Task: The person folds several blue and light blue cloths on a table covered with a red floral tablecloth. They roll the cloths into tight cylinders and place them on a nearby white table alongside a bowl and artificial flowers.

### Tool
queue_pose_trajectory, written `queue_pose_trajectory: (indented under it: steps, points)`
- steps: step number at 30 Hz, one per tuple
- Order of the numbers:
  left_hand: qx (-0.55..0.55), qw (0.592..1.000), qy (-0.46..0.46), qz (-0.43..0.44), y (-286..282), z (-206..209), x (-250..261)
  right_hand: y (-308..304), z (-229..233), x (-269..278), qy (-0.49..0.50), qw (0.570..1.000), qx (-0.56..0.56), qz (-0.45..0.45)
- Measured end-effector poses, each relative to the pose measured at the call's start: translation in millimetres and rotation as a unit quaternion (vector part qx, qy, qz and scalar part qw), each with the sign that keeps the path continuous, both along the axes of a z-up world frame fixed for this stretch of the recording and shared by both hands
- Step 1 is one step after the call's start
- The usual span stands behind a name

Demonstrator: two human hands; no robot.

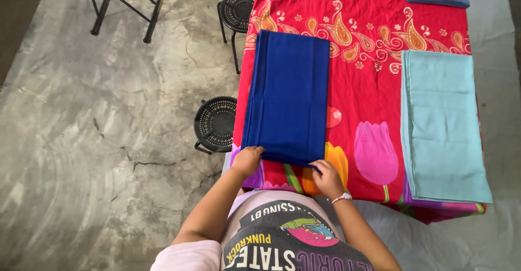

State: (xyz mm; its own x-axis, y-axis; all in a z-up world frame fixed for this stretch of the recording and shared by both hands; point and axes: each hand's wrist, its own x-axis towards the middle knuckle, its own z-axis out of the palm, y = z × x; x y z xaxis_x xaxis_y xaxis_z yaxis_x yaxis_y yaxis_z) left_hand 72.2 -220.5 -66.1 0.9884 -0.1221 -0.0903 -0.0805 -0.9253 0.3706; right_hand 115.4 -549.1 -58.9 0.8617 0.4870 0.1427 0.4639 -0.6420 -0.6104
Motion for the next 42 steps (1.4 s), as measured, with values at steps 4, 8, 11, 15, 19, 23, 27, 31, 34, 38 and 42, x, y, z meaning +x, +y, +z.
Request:
queue_pose_trajectory:
  steps: [4,8,11,15,19,23,27,31,34,38,42]
  points:
    - [-0.1,0.989,0.076,0.072,17,-22,11,-2,-8,7,0.017,0.997,0.055,-0.057]
    - [-0.156,0.971,0.128,0.126,30,-6,10,3,7,4,0.042,0.991,0.081,-0.097]
    - [-0.196,0.953,0.144,0.181,32,-2,13,6,7,6,0.053,0.984,0.104,-0.133]
    - [-0.193,0.949,0.153,0.197,30,13,12,6,7,9,0.014,0.985,0.098,-0.144]
    - [-0.17,0.951,0.157,0.205,25,23,14,8,5,14,-0.012,0.987,0.071,-0.143]
    - [-0.149,0.955,0.151,0.209,24,23,19,18,11,21,-0.017,0.987,0.052,-0.15]
    - [-0.123,0.96,0.131,0.214,23,16,22,25,6,29,-0.033,0.987,0.013,-0.159]
    - [-0.1,0.965,0.114,0.216,21,8,26,24,-10,38,-0.059,0.982,-0.051,-0.17]
    - [-0.083,0.968,0.102,0.215,21,6,28,30,-8,41,-0.047,0.978,-0.089,-0.18]
    - [-0.058,0.972,0.088,0.212,20,-8,30,33,-13,46,-0.104,0.975,-0.108,-0.166]
    - [-0.043,0.974,0.076,0.209,19,-20,34,34,-17,49,-0.115,0.967,-0.146,-0.172]
